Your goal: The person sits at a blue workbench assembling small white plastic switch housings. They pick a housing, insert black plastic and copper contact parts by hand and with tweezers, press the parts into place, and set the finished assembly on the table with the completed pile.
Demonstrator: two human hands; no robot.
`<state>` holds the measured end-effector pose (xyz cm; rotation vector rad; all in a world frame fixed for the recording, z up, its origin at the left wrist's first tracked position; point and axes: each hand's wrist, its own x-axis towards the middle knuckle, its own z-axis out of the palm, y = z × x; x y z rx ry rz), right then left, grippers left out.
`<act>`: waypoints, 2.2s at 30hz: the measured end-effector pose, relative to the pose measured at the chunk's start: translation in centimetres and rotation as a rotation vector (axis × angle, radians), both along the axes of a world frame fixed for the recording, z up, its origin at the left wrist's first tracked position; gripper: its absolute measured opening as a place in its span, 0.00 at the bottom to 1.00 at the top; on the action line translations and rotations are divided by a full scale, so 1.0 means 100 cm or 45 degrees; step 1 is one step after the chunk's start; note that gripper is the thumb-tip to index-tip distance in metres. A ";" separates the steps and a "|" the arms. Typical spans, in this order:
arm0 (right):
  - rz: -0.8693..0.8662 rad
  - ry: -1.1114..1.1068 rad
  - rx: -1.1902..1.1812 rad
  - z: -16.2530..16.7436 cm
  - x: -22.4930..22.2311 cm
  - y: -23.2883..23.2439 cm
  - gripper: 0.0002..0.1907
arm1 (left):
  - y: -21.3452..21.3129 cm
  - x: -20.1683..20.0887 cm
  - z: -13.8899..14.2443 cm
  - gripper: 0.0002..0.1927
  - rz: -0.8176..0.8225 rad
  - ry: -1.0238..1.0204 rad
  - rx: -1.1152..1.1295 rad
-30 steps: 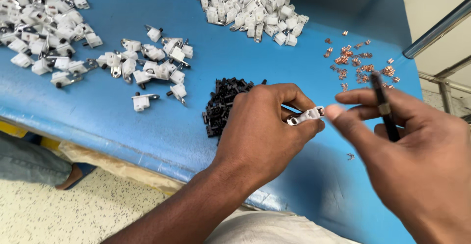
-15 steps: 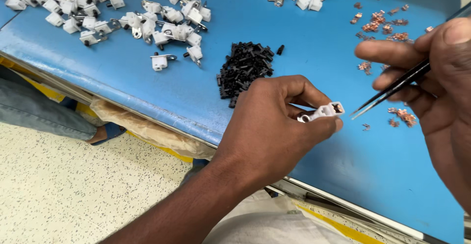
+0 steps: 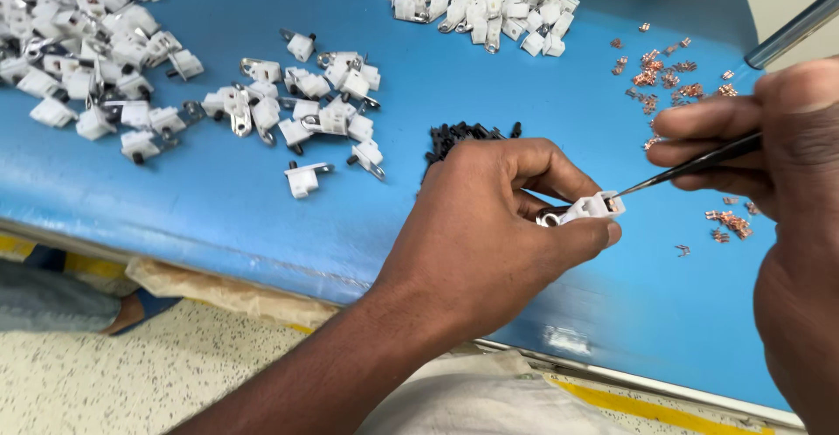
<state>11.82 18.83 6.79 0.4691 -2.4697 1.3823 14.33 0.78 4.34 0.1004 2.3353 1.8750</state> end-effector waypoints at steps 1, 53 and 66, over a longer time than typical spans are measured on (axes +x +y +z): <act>-0.063 0.003 0.039 0.001 0.003 -0.008 0.23 | -0.007 -0.003 0.000 0.10 -0.019 0.017 0.003; -0.477 -0.881 0.072 -0.088 -0.046 0.111 0.13 | 0.003 -0.121 -0.024 0.10 -0.293 0.193 -0.299; 0.404 -1.094 -1.171 -0.059 -0.044 0.071 0.11 | 0.010 -0.030 -0.004 0.17 -0.137 0.096 0.648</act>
